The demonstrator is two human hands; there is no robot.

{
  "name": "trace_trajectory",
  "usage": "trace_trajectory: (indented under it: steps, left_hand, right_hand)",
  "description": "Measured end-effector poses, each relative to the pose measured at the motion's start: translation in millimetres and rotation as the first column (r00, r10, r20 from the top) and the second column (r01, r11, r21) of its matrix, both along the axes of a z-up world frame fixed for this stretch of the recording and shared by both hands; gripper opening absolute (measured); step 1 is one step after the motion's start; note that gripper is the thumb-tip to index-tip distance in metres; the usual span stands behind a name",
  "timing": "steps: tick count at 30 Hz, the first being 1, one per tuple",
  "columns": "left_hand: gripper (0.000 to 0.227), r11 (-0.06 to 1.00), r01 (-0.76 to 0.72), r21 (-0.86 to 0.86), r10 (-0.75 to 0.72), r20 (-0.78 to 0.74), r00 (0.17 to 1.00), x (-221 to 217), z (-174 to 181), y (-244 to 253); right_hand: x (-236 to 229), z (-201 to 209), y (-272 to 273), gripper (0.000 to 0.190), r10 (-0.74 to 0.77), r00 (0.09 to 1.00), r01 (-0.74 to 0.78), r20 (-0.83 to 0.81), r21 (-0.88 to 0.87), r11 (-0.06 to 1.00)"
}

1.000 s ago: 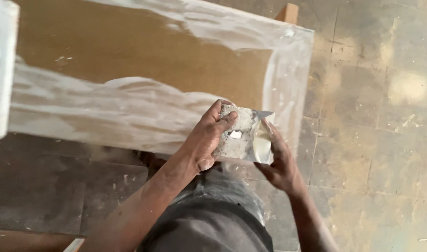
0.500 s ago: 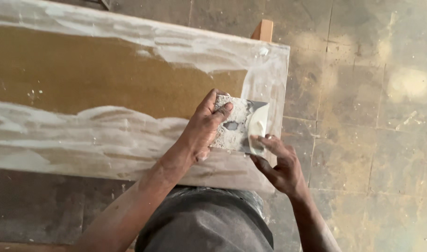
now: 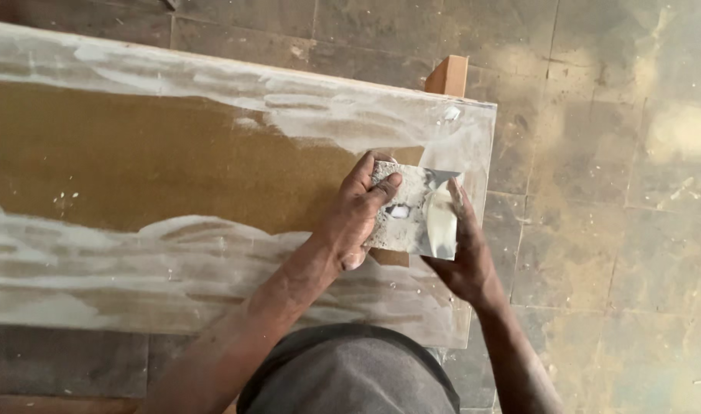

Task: The person applies white putty to a long wooden board using a metal putty knife, repeatedly scooping more material from a tray and spreading it across the surface.

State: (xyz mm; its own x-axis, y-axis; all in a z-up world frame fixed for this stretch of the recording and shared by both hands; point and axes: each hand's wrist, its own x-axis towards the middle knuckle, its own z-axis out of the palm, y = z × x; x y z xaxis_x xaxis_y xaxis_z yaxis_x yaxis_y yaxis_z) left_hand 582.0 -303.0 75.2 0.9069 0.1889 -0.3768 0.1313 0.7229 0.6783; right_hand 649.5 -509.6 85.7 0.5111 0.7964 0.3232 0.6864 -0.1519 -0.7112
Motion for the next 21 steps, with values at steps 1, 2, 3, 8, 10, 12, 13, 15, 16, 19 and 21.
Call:
trace_trajectory:
  steps: [1,2,3,8,10,12,13,15,16,19,21]
  left_hand:
    - [0.019,0.999,-0.002,-0.042,0.002,0.001,1.000,3.1,-1.8,0.2]
    - [0.014,0.996,-0.004,-0.084,0.004,0.002,1.000,5.7,-2.4,0.6]
    - [0.014,0.996,-0.007,-0.089,0.007,0.003,1.000,7.8,-1.7,1.6]
    - [0.017,0.918,-0.158,-0.364,0.067,-0.250,0.966,18.4,13.3,8.4]
    - [0.020,0.893,-0.258,-0.369,0.116,-0.365,0.924,25.2,18.4,-1.5]
    - [0.023,0.861,-0.366,-0.352,0.171,-0.477,0.862,27.4,17.2,-13.7]
    - [0.023,0.899,-0.257,-0.355,0.081,-0.441,0.894,22.7,14.8,-23.4]
    - [0.028,0.924,-0.145,-0.354,-0.012,-0.405,0.914,18.7,7.4,-44.9]
    - [0.024,0.902,-0.102,-0.418,-0.049,-0.335,0.941,19.5,4.2,-56.7]
    - [0.020,0.925,0.056,-0.375,-0.143,-0.208,0.968,14.3,-10.3,-70.8]
    - [0.018,0.953,0.165,-0.252,-0.207,-0.149,0.967,11.7,-19.1,-69.2]
  right_hand:
    - [-0.7,-1.7,-3.9,0.096,-0.004,1.000,0.004,0.003,-0.007,1.000]
    - [-6.6,-3.4,-10.6,0.097,-0.116,0.980,0.099,-0.164,-0.110,0.989]
    - [-10.2,-6.4,-16.2,0.098,-0.232,0.921,0.166,-0.314,-0.223,0.961]
    - [3.2,-2.1,-32.6,0.086,-0.357,0.928,0.265,-0.107,-0.485,0.834]
    - [1.7,11.6,-22.8,0.084,-0.358,0.933,0.304,-0.019,-0.487,0.818]
    - [-13.5,10.8,4.3,0.105,-0.210,0.953,0.197,-0.220,-0.080,0.977]
    - [-18.3,7.7,14.2,0.105,-0.209,0.953,0.195,-0.219,-0.082,0.977]
    - [-22.4,-7.7,27.7,0.076,-0.297,0.653,0.431,-0.697,0.020,0.902]
    - [-15.8,-15.8,29.4,0.076,-0.296,0.654,0.430,-0.696,0.020,0.903]
    - [2.8,-22.1,23.5,0.035,-0.522,0.447,0.702,-0.726,-0.077,0.708]
    - [33.4,-9.4,26.3,0.019,-0.547,0.638,0.646,-0.543,-0.010,0.763]
